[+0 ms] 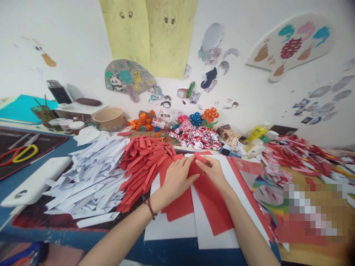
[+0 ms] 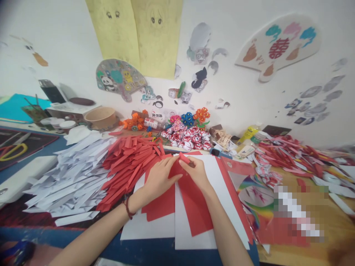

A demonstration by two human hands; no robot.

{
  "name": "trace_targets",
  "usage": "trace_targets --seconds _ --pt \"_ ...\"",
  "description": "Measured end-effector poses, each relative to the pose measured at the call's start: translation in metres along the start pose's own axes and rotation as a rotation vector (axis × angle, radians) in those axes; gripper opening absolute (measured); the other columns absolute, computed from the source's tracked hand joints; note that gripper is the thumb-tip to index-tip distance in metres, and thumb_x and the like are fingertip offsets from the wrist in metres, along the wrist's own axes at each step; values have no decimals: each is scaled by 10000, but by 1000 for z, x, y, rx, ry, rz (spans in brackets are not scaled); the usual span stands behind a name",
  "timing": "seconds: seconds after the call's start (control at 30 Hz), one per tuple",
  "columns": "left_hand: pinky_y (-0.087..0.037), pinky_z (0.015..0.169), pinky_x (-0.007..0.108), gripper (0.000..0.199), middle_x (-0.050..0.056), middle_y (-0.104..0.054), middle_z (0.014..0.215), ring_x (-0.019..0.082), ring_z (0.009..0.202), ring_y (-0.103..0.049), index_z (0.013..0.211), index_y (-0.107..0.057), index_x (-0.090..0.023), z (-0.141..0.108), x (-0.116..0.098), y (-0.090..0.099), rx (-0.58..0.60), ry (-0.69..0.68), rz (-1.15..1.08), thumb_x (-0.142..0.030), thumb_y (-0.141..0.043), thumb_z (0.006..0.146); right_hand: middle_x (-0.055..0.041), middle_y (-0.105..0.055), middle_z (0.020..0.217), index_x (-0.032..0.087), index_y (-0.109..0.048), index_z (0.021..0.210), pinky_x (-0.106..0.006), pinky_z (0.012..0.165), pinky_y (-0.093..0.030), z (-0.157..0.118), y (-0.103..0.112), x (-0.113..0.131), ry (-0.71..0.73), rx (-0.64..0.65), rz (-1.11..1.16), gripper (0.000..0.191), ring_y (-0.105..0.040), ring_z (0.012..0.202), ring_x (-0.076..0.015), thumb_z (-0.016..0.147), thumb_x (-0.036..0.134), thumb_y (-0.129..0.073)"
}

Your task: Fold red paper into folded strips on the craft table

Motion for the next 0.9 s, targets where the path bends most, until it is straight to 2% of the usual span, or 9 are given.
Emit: trace_targets --seconds 0.17,0.33,0.43,0.53,0.6,0.7,0.8,0.9 --pt "-462 944 395 563 102 -577 1251 261 1142 -556 1346 -385 -239 1 3 3 -6 59 -64 -361 -594 837 11 -585 571 153 -641 742 -243 512 -410 -2 -1 4 -7 89 3 285 -511 512 -122 769 436 -668" --pt "-457 945 404 599 111 -575 1261 270 1145 -557 1369 -361 -227 0 3 1 24 70 -106 -368 -592 836 16 -561 514 156 -604 639 -241 486 -371 -2 -2 2 -18 31 0 314 -499 484 -120 749 437 -693" --pt "-482 875 376 610 91 -606 1214 261 1062 -600 1372 -353 -243 1 2 4 43 114 -196 -356 -600 826 19 -557 517 163 -592 634 -243 486 -374 -1 0 1 -9 29 2 320 -501 484 -121 734 445 -706" --pt "-489 806 326 482 59 -661 1079 215 920 -642 1339 -393 -243 4 4 8 43 188 -352 -321 -511 879 22 -559 532 166 -600 657 -245 494 -390 0 4 -1 3 67 19 323 -502 483 -119 742 462 -694" --pt "-478 813 293 387 51 -667 1060 185 908 -638 1290 -444 -226 7 8 9 -1 238 -492 -284 -443 908 20 -565 538 166 -608 666 -249 497 -398 0 7 -3 -4 70 10 332 -507 488 -123 745 479 -685" --pt "-470 815 261 278 55 -665 1068 172 936 -618 1139 -552 -179 11 14 9 -75 311 -683 -260 -453 892 -3 -613 601 158 -637 696 -260 523 -417 0 9 -3 -13 34 -29 345 -536 541 -141 753 496 -670" --pt "-481 717 255 209 48 -685 904 179 825 -616 942 -628 -141 13 19 8 -33 353 -775 -296 -517 855 -48 -685 756 147 -674 790 -284 586 -461 -2 8 0 -33 49 -23 345 -597 661 -182 789 490 -630" --pt "-466 626 239 202 27 -670 770 165 716 -598 832 -651 -134 12 19 9 21 354 -796 -321 -575 817 -74 -706 928 155 -692 909 -323 718 -495 -2 5 3 7 85 -26 314 -630 836 -225 810 444 -620"
Point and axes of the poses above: each hand's wrist, its own z-axis towards the middle knuckle, its own y-axis out of the back of the hand, x = y × z, the point moved 1 cm from there along z, towards the middle knuckle
